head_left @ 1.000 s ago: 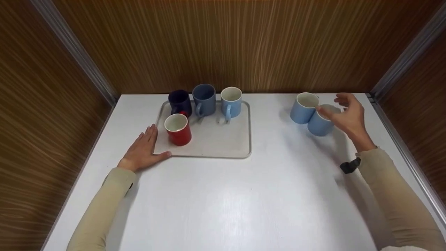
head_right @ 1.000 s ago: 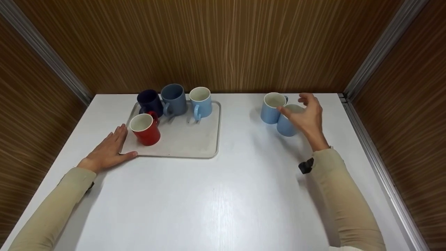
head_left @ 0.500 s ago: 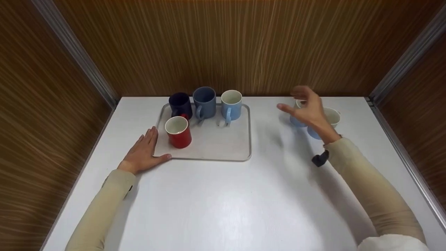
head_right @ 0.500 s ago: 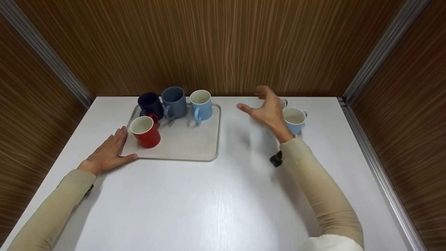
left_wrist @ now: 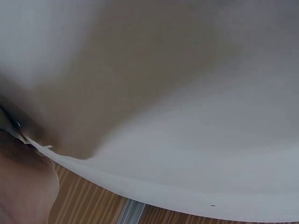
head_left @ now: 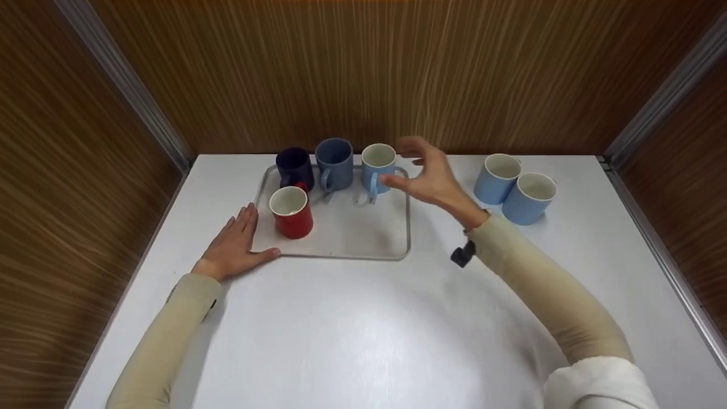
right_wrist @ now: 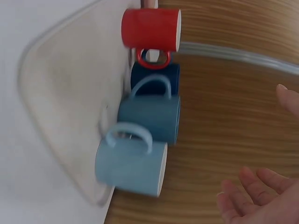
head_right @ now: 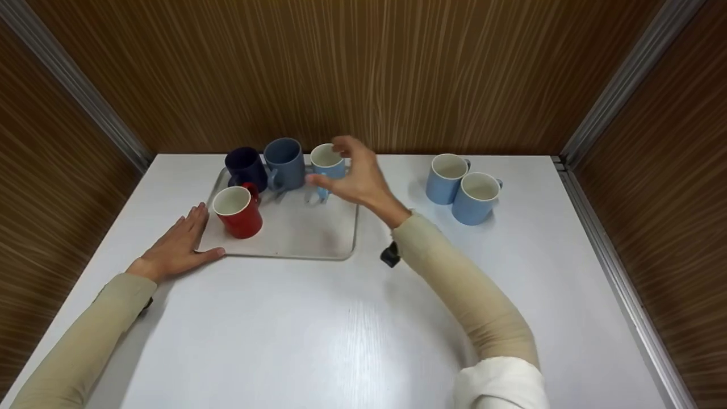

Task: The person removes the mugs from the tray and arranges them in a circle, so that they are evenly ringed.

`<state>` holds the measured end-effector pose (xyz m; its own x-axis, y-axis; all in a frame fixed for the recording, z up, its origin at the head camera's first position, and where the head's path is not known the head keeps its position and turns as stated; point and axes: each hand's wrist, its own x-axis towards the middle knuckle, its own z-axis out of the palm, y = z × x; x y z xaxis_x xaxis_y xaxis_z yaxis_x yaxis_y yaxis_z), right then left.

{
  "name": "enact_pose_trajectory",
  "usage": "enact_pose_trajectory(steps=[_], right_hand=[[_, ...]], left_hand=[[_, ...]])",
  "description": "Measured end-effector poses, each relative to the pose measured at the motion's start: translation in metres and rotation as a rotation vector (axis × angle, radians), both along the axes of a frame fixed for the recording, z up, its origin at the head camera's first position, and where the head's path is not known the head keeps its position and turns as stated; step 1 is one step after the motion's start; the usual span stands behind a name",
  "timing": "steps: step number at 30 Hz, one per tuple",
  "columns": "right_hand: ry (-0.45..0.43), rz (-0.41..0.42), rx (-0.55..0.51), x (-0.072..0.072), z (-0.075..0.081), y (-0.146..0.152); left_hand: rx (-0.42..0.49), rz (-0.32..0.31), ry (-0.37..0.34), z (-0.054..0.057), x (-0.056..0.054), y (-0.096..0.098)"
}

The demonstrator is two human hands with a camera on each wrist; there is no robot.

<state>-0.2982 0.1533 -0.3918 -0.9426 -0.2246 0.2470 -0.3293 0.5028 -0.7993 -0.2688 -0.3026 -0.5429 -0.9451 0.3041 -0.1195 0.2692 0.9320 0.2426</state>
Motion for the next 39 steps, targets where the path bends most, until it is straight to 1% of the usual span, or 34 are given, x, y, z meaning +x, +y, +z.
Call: enact_pose_trajectory(steps=[6,12,17,21,24,27,33,36,39], right_hand=[[0.032,0.110,-0.026,-0.003,-0.008,-0.049],[0.030,0.155,-0.030,-0.001,-0.019,-0.086],[0.006,0.201,-0.051,-0.001,-0.034,-0.112],[-0.042,0.223,-0.017,-0.002,-0.048,-0.129],[-0.068,0.212,0.017,-0.002,-0.059,-0.138],[-0.069,0.188,0.038,-0.002,-0.070,-0.146],[-0.113,0.143,0.074,-0.001,-0.084,-0.159],[-0.122,0.129,0.073,-0.003,-0.090,-0.167],[-0.121,0.145,0.055,-0.005,-0.096,-0.175]], left_hand=[[0.010,0.012,-0.002,-0.002,0.007,-0.009],[0.003,0.014,0.000,0.000,0.008,-0.014],[-0.009,0.028,-0.005,0.002,0.009,-0.016],[0.002,0.035,-0.010,0.003,0.010,-0.015],[0.007,0.038,-0.006,0.002,0.010,-0.014],[0.008,0.035,0.002,0.000,0.008,-0.012],[0.006,0.021,0.001,0.000,0.008,-0.010],[0.011,0.018,0.006,0.002,0.008,-0.011],[0.019,0.015,0.009,0.003,0.008,-0.011]])
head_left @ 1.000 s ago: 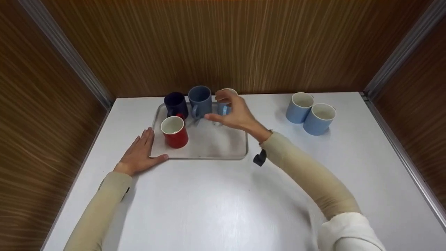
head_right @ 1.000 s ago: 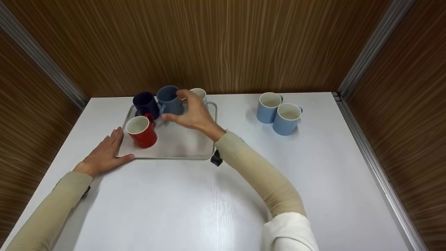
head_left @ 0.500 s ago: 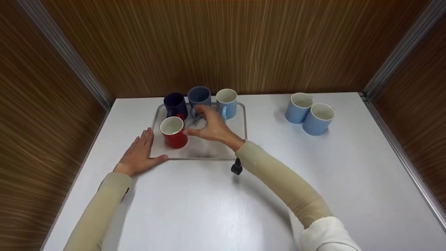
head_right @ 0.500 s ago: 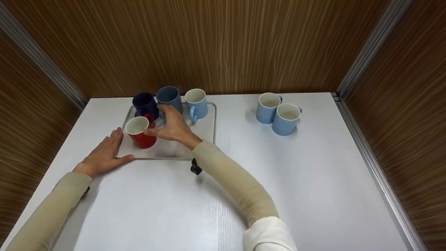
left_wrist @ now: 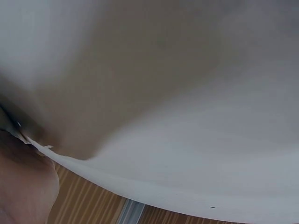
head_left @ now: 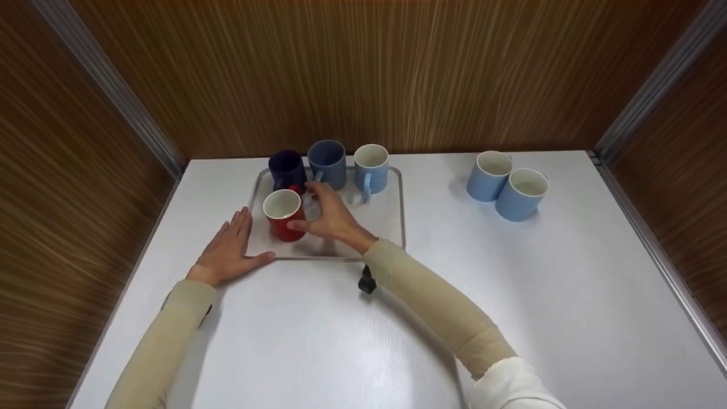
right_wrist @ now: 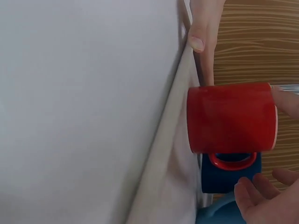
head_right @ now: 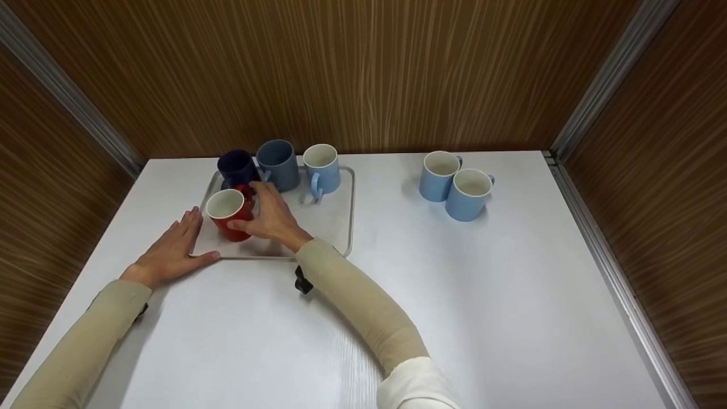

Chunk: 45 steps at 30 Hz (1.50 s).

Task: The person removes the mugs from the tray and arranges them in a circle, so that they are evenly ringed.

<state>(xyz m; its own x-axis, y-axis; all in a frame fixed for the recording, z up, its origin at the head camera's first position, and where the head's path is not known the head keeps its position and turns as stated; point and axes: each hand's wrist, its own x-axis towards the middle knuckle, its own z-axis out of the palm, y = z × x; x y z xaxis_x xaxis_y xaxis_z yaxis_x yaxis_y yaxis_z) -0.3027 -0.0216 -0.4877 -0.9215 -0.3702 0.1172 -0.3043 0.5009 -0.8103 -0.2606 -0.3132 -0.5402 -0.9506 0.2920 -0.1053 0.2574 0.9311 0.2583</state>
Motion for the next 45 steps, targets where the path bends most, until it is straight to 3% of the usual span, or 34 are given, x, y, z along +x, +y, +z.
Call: enact_pose_trajectory(steps=[6,19,27,37,45], right_hand=[[0.014,0.054,-0.088,0.001,-0.012,-0.015],[-0.127,0.017,-0.231,0.002,-0.026,-0.037],[-0.146,-0.029,-0.270,0.002,-0.028,-0.046],[-0.139,-0.095,-0.270,0.008,-0.021,-0.041],[-0.060,-0.007,-0.305,0.018,0.009,-0.025]], left_hand=[[0.010,-0.006,0.015,-0.001,0.001,0.002],[0.010,-0.003,0.007,-0.002,0.003,-0.002],[0.009,0.005,0.005,-0.002,0.006,-0.003],[0.012,0.002,0.009,-0.002,0.004,-0.002],[0.013,0.010,-0.001,0.001,0.005,-0.005]])
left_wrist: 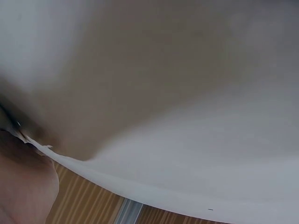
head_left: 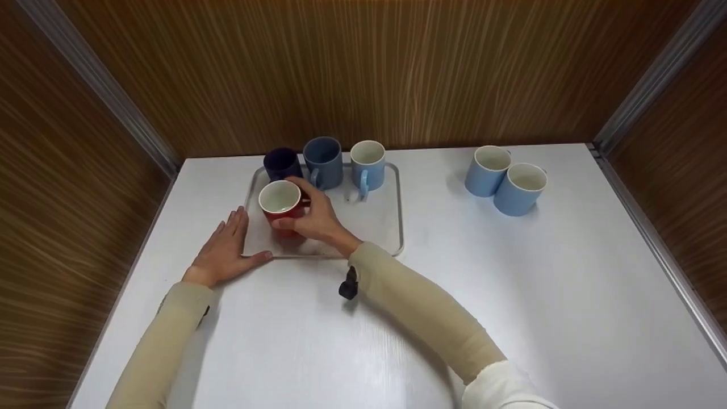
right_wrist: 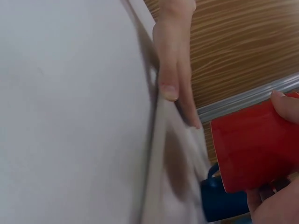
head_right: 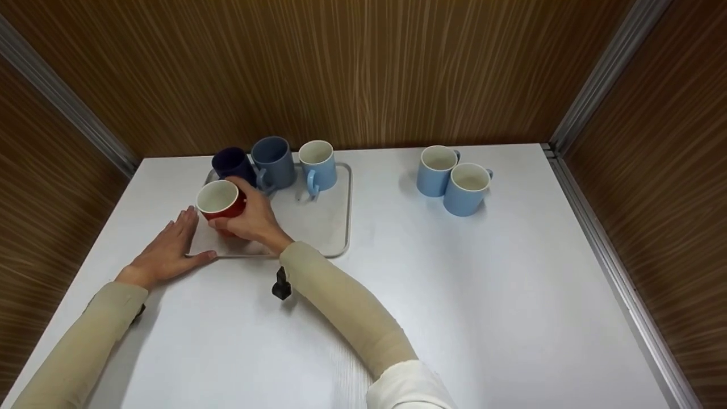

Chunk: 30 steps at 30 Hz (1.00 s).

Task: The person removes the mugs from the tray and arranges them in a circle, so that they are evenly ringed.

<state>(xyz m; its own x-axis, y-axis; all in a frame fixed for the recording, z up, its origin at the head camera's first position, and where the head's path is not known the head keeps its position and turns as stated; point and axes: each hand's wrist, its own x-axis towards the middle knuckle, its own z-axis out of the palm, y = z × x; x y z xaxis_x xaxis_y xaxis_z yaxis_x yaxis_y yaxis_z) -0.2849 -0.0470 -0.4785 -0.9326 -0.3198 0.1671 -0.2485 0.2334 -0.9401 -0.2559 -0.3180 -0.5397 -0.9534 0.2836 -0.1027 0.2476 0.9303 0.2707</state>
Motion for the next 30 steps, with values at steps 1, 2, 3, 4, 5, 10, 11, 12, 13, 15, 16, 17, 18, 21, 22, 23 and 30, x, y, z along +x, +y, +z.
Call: enact_pose_trajectory(steps=[1,2,3,4,5,10,11,12,13,15,16,17,18,21,22,23,30], right_hand=[[0.012,0.010,0.001,0.002,0.004,0.003],[0.021,0.019,-0.001,0.003,0.008,0.006],[0.032,0.026,-0.003,0.005,0.012,0.009],[0.042,0.029,-0.006,0.007,0.016,0.013],[0.053,0.029,-0.009,0.008,0.019,0.016],[0.123,0.005,-0.026,0.014,0.028,0.039],[0.137,-0.001,-0.030,0.015,0.028,0.044],[0.148,-0.005,-0.034,0.016,0.027,0.050],[0.157,-0.010,-0.039,0.018,0.026,0.056],[0.178,-0.020,-0.049,0.020,0.025,0.069],[0.185,-0.026,-0.057,0.020,0.025,0.076],[0.194,-0.034,-0.065,0.021,0.025,0.083],[0.200,-0.042,-0.066,0.021,0.025,0.090],[0.213,-0.063,-0.068,0.021,0.024,0.109],[0.211,-0.072,-0.062,0.022,0.024,0.116],[0.207,-0.081,-0.057,0.022,0.024,0.121],[0.145,-0.132,-0.027,0.027,0.017,0.157]], left_hand=[[0.001,0.001,-0.002,0.000,0.000,0.000],[0.002,0.002,-0.005,0.001,-0.001,0.000],[0.002,0.002,-0.007,0.001,-0.001,0.000],[0.001,0.003,-0.008,0.001,-0.001,-0.001],[-0.001,0.003,-0.007,0.001,-0.002,-0.001],[-0.009,0.001,0.010,0.002,-0.002,-0.001],[-0.011,0.000,0.009,0.002,-0.001,-0.001],[-0.016,0.000,0.009,0.002,0.000,-0.001],[-0.020,0.000,0.007,0.002,0.000,0.000],[-0.019,-0.003,0.005,0.002,0.002,0.000],[-0.013,-0.005,0.004,0.002,0.002,0.000],[-0.006,-0.007,0.005,0.003,0.002,0.001],[-0.001,-0.008,0.007,0.003,0.002,0.001],[0.009,-0.014,0.010,0.005,0.002,0.001],[0.005,-0.017,0.012,0.005,0.002,0.000],[0.001,-0.018,0.014,0.006,0.001,0.000],[0.004,-0.016,0.012,0.003,0.001,0.000]])
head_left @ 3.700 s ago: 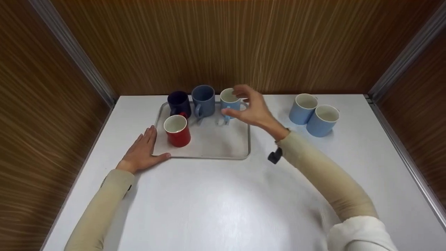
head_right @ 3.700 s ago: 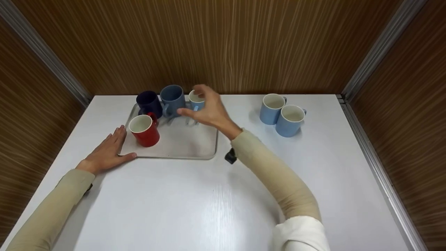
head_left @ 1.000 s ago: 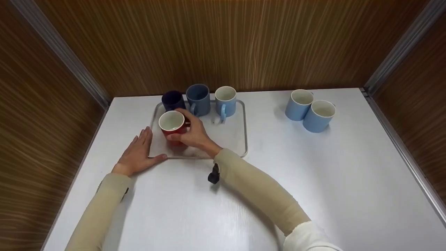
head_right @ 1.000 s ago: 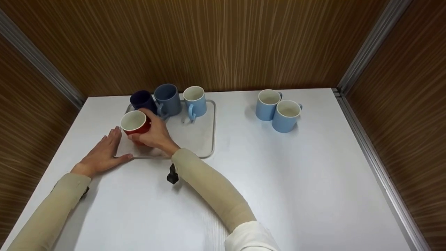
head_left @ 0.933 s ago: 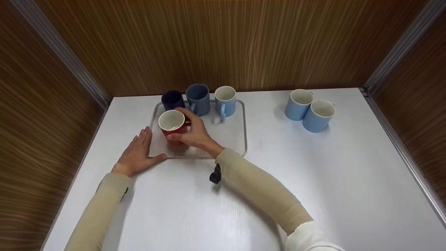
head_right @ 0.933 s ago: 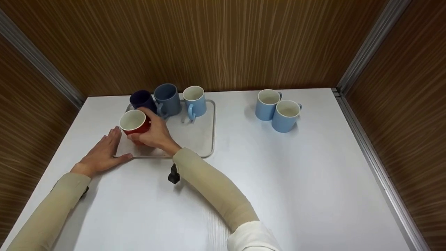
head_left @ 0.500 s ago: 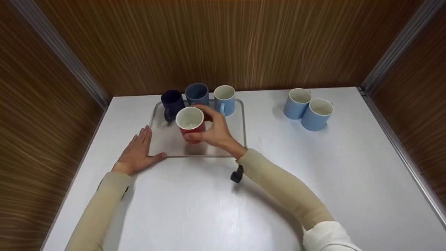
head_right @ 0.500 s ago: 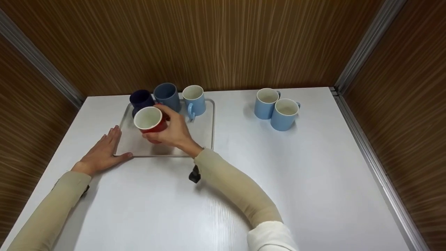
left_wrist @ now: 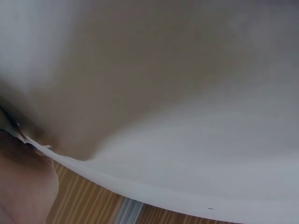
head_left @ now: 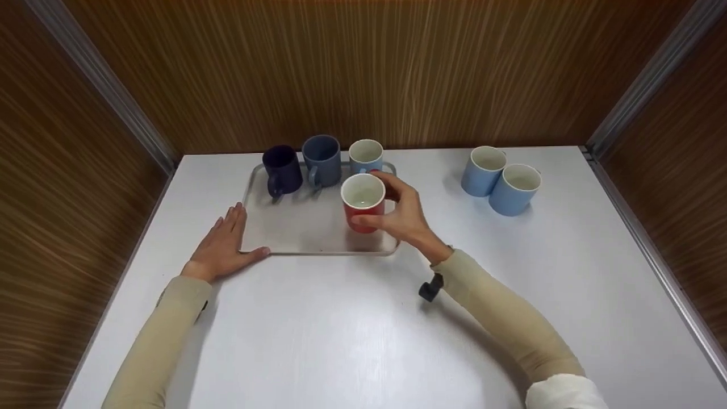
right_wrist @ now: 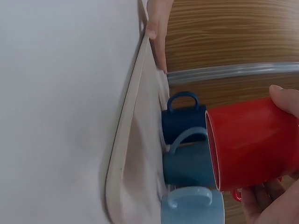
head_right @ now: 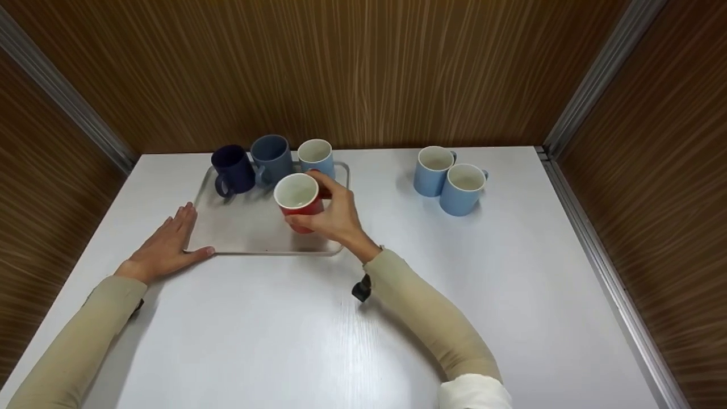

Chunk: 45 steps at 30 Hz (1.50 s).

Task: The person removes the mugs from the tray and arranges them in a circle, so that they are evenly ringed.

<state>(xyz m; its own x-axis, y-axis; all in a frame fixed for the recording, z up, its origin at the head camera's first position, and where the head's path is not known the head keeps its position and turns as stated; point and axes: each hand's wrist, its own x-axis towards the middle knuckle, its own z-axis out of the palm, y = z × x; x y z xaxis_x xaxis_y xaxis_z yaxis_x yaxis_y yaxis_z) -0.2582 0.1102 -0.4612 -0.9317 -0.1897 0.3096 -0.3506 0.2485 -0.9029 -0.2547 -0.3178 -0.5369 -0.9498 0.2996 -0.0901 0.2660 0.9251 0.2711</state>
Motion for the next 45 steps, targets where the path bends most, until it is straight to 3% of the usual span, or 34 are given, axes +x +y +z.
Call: enact_pose_trajectory(steps=[9,21,31,38,45], right_hand=[[-0.046,-0.051,0.004,0.011,-0.004,0.047],[-0.050,-0.139,0.019,0.036,-0.003,0.106],[-0.046,-0.202,0.018,0.044,0.001,0.135],[-0.069,-0.267,0.078,0.056,0.005,0.152],[-0.054,-0.279,0.097,0.066,0.008,0.166]], left_hand=[[0.014,0.008,0.017,-0.004,0.004,0.000],[-0.014,0.007,0.010,-0.007,0.006,-0.001],[0.004,0.008,0.011,-0.008,0.005,-0.003],[-0.006,0.014,-0.006,-0.007,0.005,-0.002],[-0.021,0.025,-0.019,-0.008,0.004,-0.002]])
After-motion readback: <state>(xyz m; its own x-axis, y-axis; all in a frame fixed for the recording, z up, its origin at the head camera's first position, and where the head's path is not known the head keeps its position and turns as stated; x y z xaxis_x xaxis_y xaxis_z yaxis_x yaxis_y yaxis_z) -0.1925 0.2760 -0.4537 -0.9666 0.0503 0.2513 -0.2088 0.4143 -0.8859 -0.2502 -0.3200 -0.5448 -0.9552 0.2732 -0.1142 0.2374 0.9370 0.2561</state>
